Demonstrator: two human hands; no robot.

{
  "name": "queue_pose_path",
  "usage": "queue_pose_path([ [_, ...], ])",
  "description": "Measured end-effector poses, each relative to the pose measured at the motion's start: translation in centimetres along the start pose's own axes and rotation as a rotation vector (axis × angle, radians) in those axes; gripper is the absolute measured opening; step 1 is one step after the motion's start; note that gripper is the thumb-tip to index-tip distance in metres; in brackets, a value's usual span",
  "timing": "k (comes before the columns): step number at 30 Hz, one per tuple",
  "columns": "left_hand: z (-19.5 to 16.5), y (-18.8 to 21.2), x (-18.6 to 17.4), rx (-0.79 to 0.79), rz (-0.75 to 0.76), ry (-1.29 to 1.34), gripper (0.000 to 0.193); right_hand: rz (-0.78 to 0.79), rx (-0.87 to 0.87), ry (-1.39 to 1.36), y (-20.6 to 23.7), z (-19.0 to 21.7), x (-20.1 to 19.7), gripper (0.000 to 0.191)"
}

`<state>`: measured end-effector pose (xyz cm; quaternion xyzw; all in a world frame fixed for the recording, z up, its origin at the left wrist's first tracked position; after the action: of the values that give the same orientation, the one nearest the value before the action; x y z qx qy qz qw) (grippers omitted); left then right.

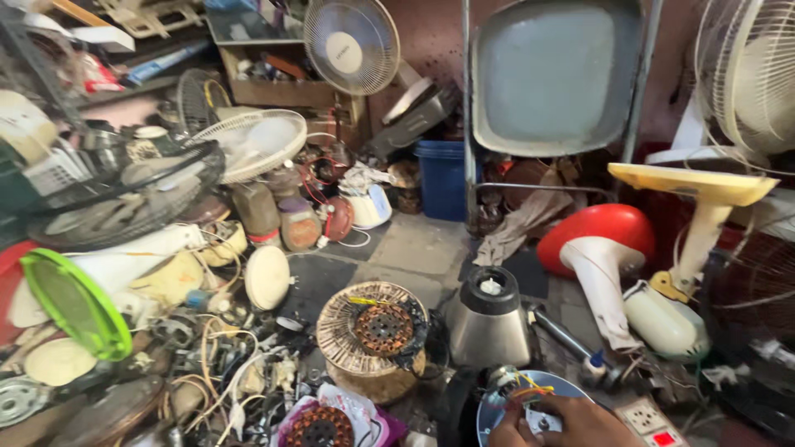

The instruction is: The person sits on the floor of a cluttered repair shop and unscrews the base of a fan motor housing using a screwdriver. They separate the housing halves, set the cover aside, and handle the internal motor windings and wires inside the blue casing.

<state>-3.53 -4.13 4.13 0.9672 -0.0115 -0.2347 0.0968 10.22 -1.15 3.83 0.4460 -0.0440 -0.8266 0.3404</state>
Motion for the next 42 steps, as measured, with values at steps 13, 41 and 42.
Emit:
queue_pose_path([
  [13,0.4,2.8,-0.3,0.007,0.027,-0.126,0.017,-0.291,-0.193,0.020,3.4,0.3,1.1,0.063],
  [41,4.9,0.6,1.6,0.081,-0.017,-0.056,0.022,-0.714,-0.239,-0.503,11.6,-0.2,-6.8,0.033],
  [42,4.9,0.5,1.6,0.104,-0.023,-0.008,0.023,-0.633,-0.202,-0.402,11.2,-0.7,-4.8,0.032],
])
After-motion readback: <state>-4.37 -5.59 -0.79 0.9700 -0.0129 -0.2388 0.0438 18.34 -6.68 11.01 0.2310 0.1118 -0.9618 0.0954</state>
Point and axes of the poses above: each hand's wrist, its own y-axis away from the middle knuckle, its own x-axis out of the palm, z = x × y, the point moved 5 cm from there along -y, towards the middle knuckle, and after that the axes turned 14 degrees about z, right-handed, at the moved point
